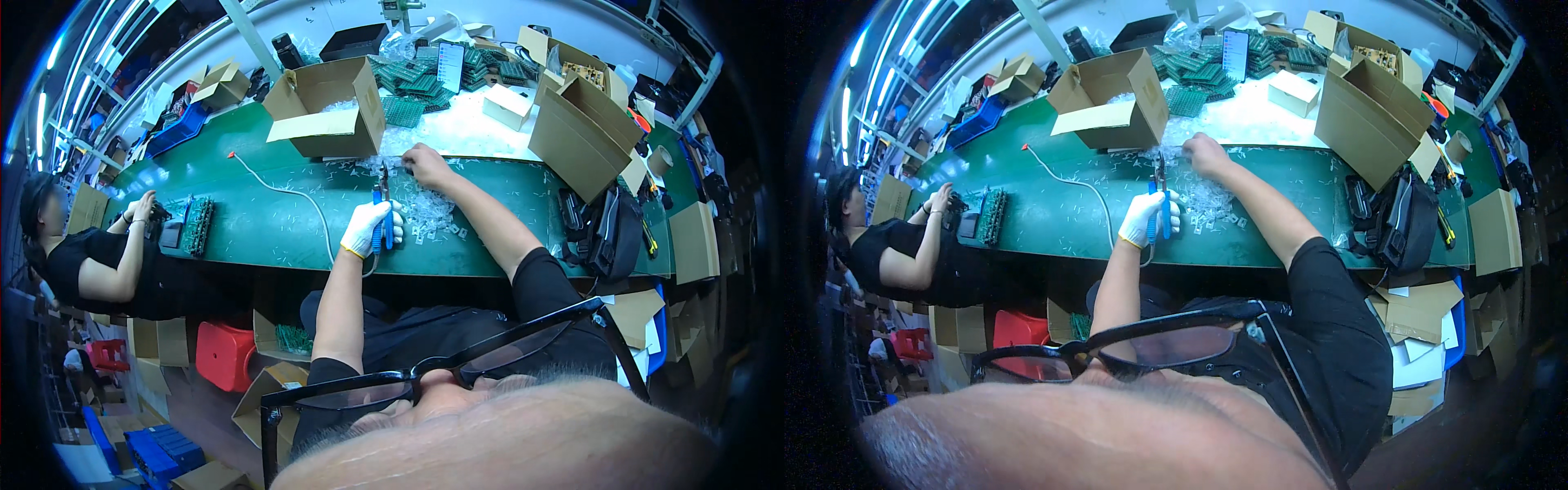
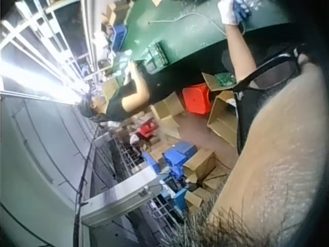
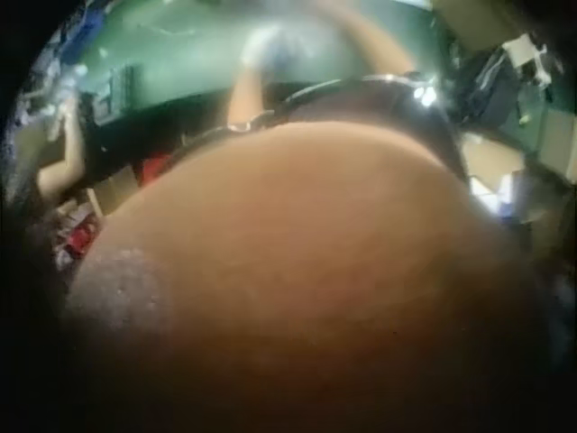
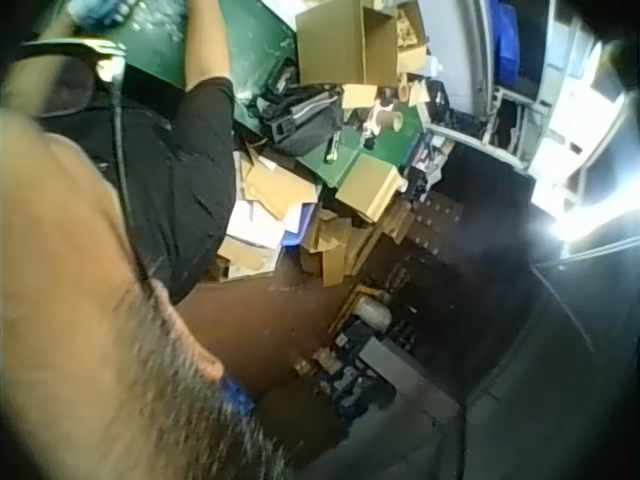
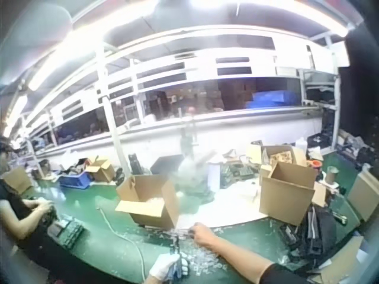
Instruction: The person picks up small plastic components from a table by hand and trims them using cutters.
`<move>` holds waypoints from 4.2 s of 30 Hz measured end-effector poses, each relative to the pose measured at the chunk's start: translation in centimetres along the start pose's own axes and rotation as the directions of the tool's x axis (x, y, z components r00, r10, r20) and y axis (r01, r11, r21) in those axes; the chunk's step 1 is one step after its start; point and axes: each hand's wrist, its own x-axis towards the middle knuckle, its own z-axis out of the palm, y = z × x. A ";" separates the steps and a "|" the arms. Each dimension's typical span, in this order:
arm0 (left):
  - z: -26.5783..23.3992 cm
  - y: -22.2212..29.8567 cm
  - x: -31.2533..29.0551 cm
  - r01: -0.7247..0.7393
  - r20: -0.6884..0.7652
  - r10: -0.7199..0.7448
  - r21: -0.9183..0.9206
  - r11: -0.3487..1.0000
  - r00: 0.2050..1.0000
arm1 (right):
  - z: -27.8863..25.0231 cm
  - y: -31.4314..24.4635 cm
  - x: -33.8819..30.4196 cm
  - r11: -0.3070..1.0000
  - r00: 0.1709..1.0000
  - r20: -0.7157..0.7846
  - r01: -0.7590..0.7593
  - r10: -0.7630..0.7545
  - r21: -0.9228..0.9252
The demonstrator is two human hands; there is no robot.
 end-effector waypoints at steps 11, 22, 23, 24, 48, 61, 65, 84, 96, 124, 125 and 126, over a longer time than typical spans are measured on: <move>-1.8 0.7 0.6 0.153 0.087 -0.152 -0.009 0.988 0.985 | -4.4 -4.1 -4.6 0.063 0.917 0.357 -0.372 0.177 0.926; -0.7 0.3 0.3 0.080 0.052 -0.087 0.124 0.989 0.995 | -2.7 -3.9 -5.2 0.007 0.934 0.292 -0.300 0.206 0.954; -0.7 0.3 0.3 0.073 0.053 -0.081 0.128 0.989 0.995 | -2.6 -4.1 -5.2 0.010 0.938 0.281 -0.288 0.201 0.957; -0.7 0.3 0.3 0.066 0.055 -0.074 0.132 0.989 0.996 | -2.5 -4.3 -5.2 0.009 0.942 0.263 -0.271 0.209 0.962; 0.9 1.8 -0.9 0.132 0.005 -0.138 0.268 0.954 0.990 | -3.9 -4.2 -5.2 0.405 0.950 0.119 -0.234 0.288 0.884; -0.9 -0.1 -0.8 -0.077 0.012 0.078 -0.006 0.997 0.997 | -4.9 -1.3 -5.5 0.661 0.941 0.267 -0.336 0.208 0.671; -2.4 -0.3 -0.8 -0.074 0.020 0.078 -0.135 0.988 0.997 | -4.5 -2.0 -4.5 0.827 0.941 0.318 -0.267 0.114 0.495; -2.7 -0.2 0.1 -0.045 0.095 0.058 -0.133 0.990 0.994 | -2.1 -1.8 -2.2 0.813 0.961 0.125 -0.275 0.247 0.513; -0.4 0.7 0.6 0.137 0.009 -0.139 0.132 0.982 0.990 | -5.2 -2.4 -4.9 -0.190 0.889 0.424 -0.392 0.174 0.900; 0.0 0.9 0.4 0.121 0.049 -0.129 0.135 0.983 0.990 | -2.8 -4.0 -5.5 0.364 0.964 0.060 -0.154 0.257 0.919; -0.1 0.9 0.3 0.121 0.041 -0.128 0.141 0.983 0.991 | -2.9 -4.2 -5.5 0.364 0.965 0.059 -0.153 0.256 0.919; 0.1 0.9 0.3 0.122 0.041 -0.129 0.140 0.983 0.991 | -2.9 -4.2 -5.6 0.372 0.963 0.062 -0.161 0.263 0.914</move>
